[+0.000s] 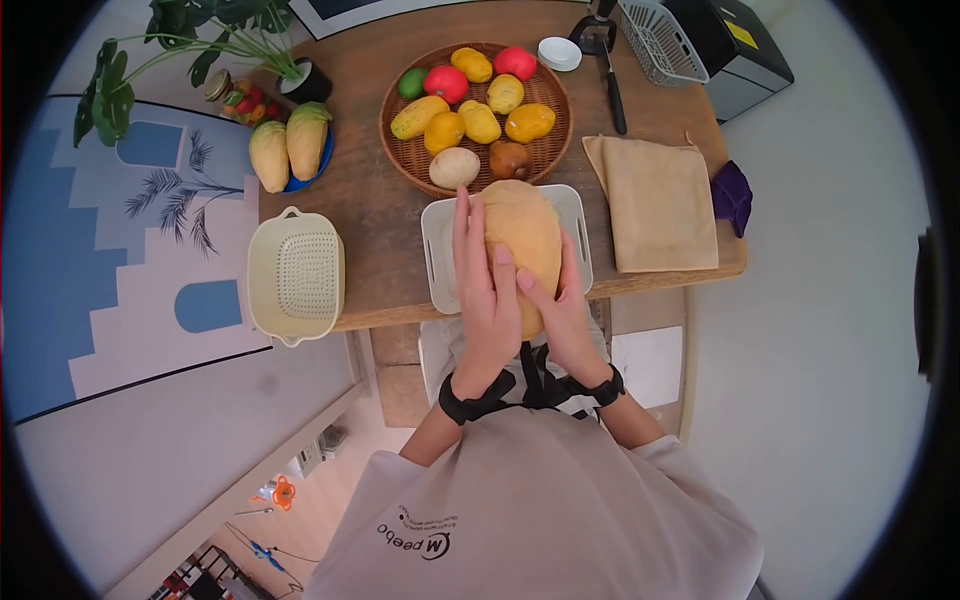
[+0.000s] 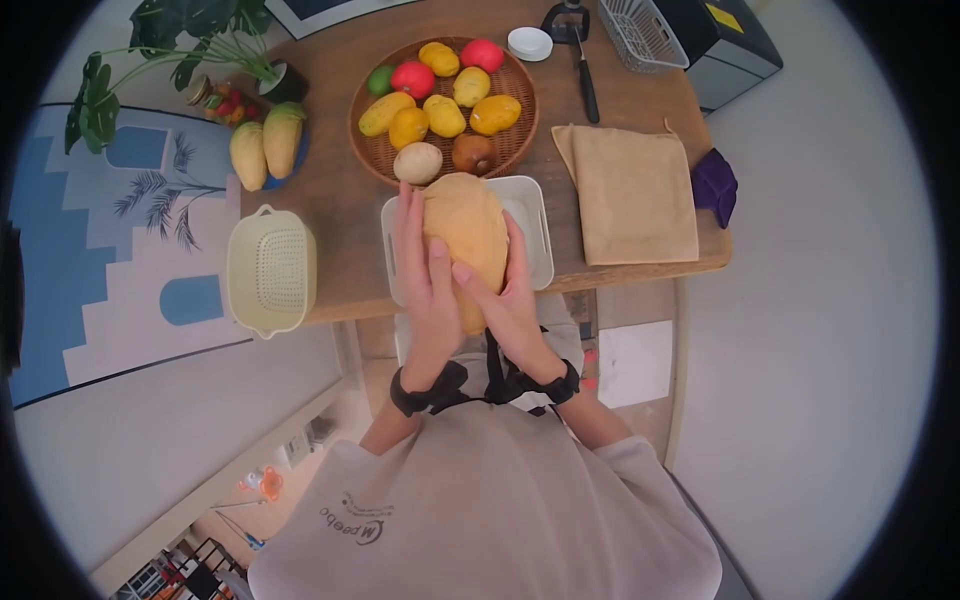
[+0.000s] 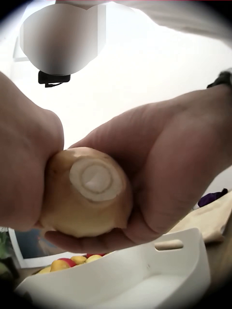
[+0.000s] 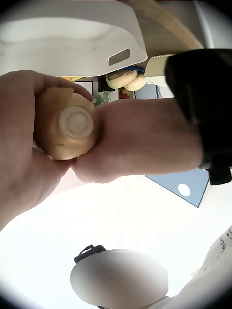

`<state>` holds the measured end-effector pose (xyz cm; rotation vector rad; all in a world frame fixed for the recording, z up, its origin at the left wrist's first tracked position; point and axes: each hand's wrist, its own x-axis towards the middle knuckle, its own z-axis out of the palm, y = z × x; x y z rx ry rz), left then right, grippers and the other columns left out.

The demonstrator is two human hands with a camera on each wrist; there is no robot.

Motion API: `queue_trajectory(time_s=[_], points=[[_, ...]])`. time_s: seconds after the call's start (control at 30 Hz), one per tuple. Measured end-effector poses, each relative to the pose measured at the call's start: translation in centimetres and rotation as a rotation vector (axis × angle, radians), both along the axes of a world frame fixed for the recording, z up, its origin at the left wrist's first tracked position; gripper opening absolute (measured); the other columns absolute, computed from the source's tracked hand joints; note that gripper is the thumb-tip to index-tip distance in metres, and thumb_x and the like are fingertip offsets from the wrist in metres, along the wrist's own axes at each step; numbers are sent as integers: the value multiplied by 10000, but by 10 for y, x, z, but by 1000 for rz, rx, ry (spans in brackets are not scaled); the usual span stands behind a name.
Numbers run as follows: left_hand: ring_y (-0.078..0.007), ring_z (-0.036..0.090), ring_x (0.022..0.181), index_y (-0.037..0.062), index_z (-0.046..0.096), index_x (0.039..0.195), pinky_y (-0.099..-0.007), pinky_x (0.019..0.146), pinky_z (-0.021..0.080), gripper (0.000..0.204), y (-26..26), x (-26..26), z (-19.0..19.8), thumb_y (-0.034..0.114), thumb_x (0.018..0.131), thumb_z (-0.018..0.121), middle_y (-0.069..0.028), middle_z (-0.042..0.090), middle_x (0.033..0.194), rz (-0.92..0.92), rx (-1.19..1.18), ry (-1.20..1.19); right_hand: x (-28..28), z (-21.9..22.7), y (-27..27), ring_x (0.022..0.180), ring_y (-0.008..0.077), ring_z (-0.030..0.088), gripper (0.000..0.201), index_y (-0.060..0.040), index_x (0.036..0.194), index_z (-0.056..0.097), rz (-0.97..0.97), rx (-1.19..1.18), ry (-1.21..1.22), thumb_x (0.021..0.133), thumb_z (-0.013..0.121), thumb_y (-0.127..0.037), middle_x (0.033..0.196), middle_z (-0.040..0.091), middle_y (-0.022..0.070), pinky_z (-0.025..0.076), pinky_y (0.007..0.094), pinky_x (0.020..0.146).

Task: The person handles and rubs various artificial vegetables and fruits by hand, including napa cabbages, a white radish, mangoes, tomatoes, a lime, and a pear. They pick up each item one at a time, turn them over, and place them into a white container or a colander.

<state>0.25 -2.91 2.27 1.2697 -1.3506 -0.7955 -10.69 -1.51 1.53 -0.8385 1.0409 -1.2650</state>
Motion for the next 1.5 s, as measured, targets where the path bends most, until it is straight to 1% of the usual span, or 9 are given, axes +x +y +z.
queue_trajectory(time_s=[0.3, 0.63, 0.83, 0.97, 1.07, 1.17, 1.27, 1.37, 1.5], points=[[-342, 357, 1596, -26, 353, 1663, -423, 1306, 269, 539, -9, 5, -4, 198, 1172, 373, -187, 347, 1745, -31, -19, 112, -4, -6, 5, 1519, 251, 444, 991, -23, 1708, 199, 25, -114, 101, 942, 821, -116, 1654, 416, 158, 396, 405, 1244], [-236, 559, 1428, -33, 548, 1551, -352, 1225, 383, 498, -14, 18, 8, 277, 1200, 380, -150, 607, 1551, -81, 98, 345, -16, -2, 3, 1510, 255, 462, 1109, -24, 1709, 224, 107, -244, 205, 845, 909, -139, 1652, 431, 165, 403, 403, 1234], [-218, 561, 1423, -38, 573, 1531, -344, 1222, 382, 502, -19, 36, 8, 295, 1201, 395, -151, 618, 1538, -148, 144, 439, -31, 3, 1, 1466, 268, 520, 1096, -17, 1697, 289, 231, -359, 405, 815, 928, -144, 1597, 501, 171, 427, 406, 1208], [-224, 546, 1442, -40, 565, 1539, -347, 1233, 368, 502, -18, 43, 14, 291, 1199, 403, -154, 612, 1552, -167, 170, 336, -31, 2, -4, 1432, 308, 557, 1075, -14, 1670, 351, 166, -351, 447, 780, 942, -142, 1560, 533, 183, 446, 411, 1186], [-231, 536, 1459, -39, 550, 1552, -352, 1240, 361, 500, -18, 42, 7, 282, 1198, 402, -157, 600, 1570, -166, 173, 308, -33, 11, -5, 1409, 341, 571, 1063, -13, 1647, 385, 296, -489, 627, 753, 948, -135, 1533, 550, 195, 455, 419, 1171], [-232, 529, 1466, -42, 538, 1562, -358, 1242, 361, 525, -17, 40, 6, 310, 1198, 400, -153, 585, 1585, -156, 154, 276, -32, 8, -6, 1389, 384, 581, 1043, -8, 1621, 419, 149, -417, 592, 735, 954, -136, 1506, 566, 213, 467, 431, 1161], [-226, 528, 1463, -50, 534, 1565, -365, 1245, 363, 572, -15, 37, 10, 366, 1197, 396, -142, 577, 1586, -153, 164, 275, -35, 4, -10, 1406, 362, 585, 1097, -6, 1642, 396, 117, -439, 651, 715, 971, -128, 1551, 558, 214, 471, 438, 1166], [-231, 525, 1467, -47, 529, 1569, -365, 1250, 353, 559, -16, 36, 11, 350, 1195, 406, -142, 581, 1582, -162, 167, 278, -39, 8, -6, 1389, 390, 597, 1096, 0, 1625, 425, 254, -583, 772, 691, 984, -129, 1528, 573, 233, 480, 443, 1161], [-233, 525, 1468, -43, 519, 1575, -362, 1249, 351, 528, -15, 34, 13, 304, 1190, 414, -148, 586, 1580, -165, 152, 229, -36, 9, -15, 1299, 424, 660, 1001, -55, 1574, 520, 39, -534, 787, 687, 973, -143, 1509, 590, 211, 588, 458, 1029]])
